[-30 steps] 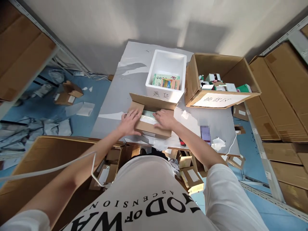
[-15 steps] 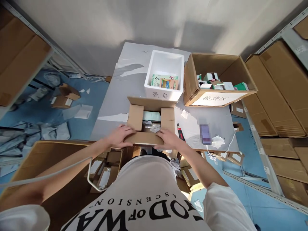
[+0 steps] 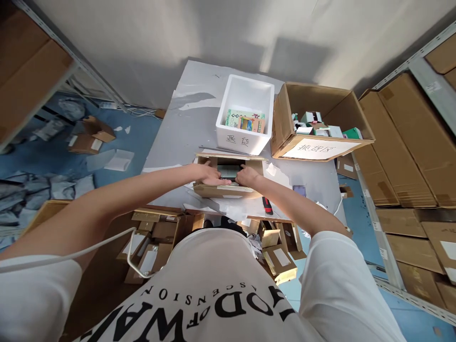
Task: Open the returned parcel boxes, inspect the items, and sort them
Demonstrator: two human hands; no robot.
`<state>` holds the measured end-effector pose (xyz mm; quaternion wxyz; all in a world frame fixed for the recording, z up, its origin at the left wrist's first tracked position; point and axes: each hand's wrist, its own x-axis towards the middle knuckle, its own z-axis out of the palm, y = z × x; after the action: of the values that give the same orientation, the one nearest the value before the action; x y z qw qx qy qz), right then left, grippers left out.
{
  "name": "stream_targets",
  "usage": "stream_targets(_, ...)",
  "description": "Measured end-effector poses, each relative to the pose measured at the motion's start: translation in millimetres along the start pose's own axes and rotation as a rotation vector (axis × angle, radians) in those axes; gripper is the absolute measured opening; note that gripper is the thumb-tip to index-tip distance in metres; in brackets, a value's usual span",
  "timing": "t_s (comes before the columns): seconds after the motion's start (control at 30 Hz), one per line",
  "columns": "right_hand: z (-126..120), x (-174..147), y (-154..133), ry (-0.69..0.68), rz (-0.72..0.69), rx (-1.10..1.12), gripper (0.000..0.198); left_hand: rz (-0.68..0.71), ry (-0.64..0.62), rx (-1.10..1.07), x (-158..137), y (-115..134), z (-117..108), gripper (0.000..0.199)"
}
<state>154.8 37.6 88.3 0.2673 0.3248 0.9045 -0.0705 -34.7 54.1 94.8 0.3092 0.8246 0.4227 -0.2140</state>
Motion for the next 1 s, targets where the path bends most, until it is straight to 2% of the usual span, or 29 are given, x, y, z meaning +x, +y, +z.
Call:
stream_targets(0.1,-2.4,-10.3,1.1,0.005,-0.009,-0.167,0.028,0.044,0.013,-0.034,9.3,5.8,-9.7,0.069)
stream_targets(0.2,-4.4,-23.0,-0.4,0.042,0.015,-0.177,0.031,0.151,-0.005,-0.046,23.3,22.0,-12.2,0.056)
stream_targets(0.27,-2.1,-33.3,-1.4,0.041,0.108,-0.14,0.035,0.089,-0.004,0.03,27.9,33.4,-2.7,0.049)
stream_targets(0.33,5.8,-44.7,-0.6,0.025,0.323,-0.053,0.052,-0.012,0.083,0.122,22.7,38.4,15.3,0.049)
stream_targets(0.4,20.8,-55.5,1.6,0.002,0.542,0.056,0.085,-0.078,0.222,0.196,6.7,33.4,37.2,0.06)
stream_targets(0.43,30.9,-60.0,2.5,-0.013,0.605,0.111,0.103,-0.114,0.276,0.237,-4.0,27.5,48.2,0.07)
stream_targets(0.5,54.5,-66.1,2.1,-0.043,0.619,0.213,0.128,-0.21,0.423,0.251,-26.2,11.8,69.1,0.095)
stream_targets(0.57,77.9,-68.6,-1.9,-0.04,0.591,0.324,0.138,-0.36,0.519,0.195,-44.0,-4.2,87.5,0.118)
stream_targets(0.6,87.5,-69.3,-4.7,-0.017,0.594,0.377,0.139,-0.389,0.536,0.176,-50.0,-10.8,95.5,0.125)
stream_targets(0.7,98.8,-71.9,-10.9,0.075,0.636,0.422,0.135,-0.393,0.515,0.148,-58.7,-22.9,110.1,0.13)
stream_targets(0.77,88.7,-71.8,-10.4,0.119,0.616,0.346,0.124,-0.371,0.506,0.155,-60.9,-25.2,109.4,0.129)
stream_targets(0.87,57.8,-54.1,-5.2,0.145,0.411,0.26,0.079,-0.313,0.537,0.179,-58.0,-22.3,94.6,0.11)
stream_targets(0.93,40.2,-26.0,-1.9,0.03,0.215,0.258,0.05,-0.263,0.515,0.179,-45.9,-17.5,82.0,0.081)
stream_targets(0.97,35.3,-8.8,-0.6,-0.076,0.111,0.232,0.045,-0.244,0.481,0.173,-35.9,-15.0,76.7,0.068)
stream_targets(1.0,33.4,8.7,0.7,-0.175,0.015,0.162,0.047,-0.225,0.431,0.164,-23.5,-13.0,72.9,0.058)
